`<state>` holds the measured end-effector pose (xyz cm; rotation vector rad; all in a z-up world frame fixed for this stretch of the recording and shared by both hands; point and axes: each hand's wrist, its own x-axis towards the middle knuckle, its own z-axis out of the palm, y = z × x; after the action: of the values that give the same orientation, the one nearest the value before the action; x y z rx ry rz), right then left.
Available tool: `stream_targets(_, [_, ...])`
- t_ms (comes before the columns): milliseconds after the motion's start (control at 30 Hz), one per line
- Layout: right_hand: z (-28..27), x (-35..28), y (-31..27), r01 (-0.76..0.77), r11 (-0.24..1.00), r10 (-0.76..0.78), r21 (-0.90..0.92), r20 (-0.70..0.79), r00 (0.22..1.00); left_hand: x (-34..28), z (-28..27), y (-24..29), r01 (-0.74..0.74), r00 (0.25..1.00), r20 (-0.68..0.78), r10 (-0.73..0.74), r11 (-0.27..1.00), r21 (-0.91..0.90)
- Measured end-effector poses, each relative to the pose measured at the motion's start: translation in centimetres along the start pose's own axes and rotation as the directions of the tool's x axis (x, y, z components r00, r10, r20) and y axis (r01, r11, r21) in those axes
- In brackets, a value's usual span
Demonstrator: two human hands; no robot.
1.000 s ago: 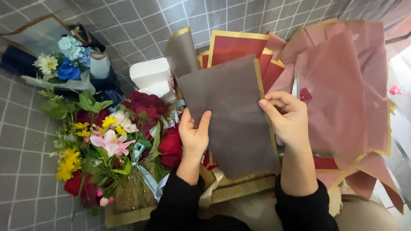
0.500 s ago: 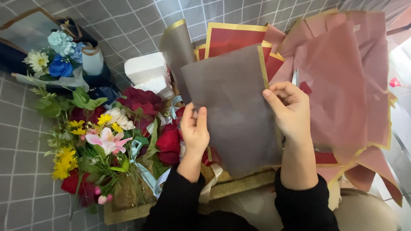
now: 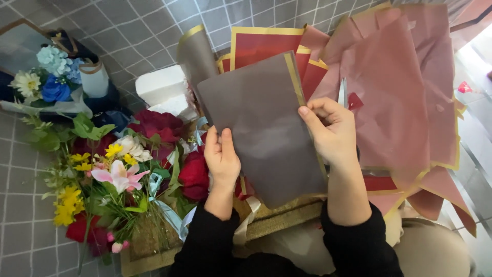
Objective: Cutting and folding decorative wrapping paper to package a flower bouquet.
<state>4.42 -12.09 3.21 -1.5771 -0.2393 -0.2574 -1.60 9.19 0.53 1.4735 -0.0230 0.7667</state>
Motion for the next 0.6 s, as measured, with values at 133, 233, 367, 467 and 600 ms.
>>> stream_targets(133, [-0.1, 0.1, -0.5, -0.003, 1.0, 0.003, -0.031, 0.016, 1.0, -0.2, -0.3, -0.4, -0.008, 1.0, -0.013, 0.009, 0.999, 0.041])
stream_targets(233, [-0.1, 0.0, -0.9, 0.008, 1.0, -0.008, -0.029, 0.027, 1.0, -0.3, -0.2, -0.2, -0.006, 1.0, -0.024, 0.008, 0.997, 0.077])
stream_targets(367, [-0.1, 0.1, -0.7, 0.039, 0.999, -0.038, -0.029, 0.031, 0.999, -0.6, -0.3, -0.8, -0.003, 0.999, -0.037, 0.006, 0.997, 0.077])
stream_targets(467, [0.0, 0.0, -1.1, 0.051, 0.998, -0.05, -0.029, 0.025, 0.998, -0.6, -0.3, -1.0, -0.004, 0.999, -0.054, 0.008, 0.998, 0.069])
stream_targets(600, [-0.1, 0.0, -0.7, 0.071, 0.997, -0.071, -0.019, 0.027, 0.997, -0.8, -0.5, -1.5, -0.005, 0.999, -0.047, 0.007, 0.999, 0.045])
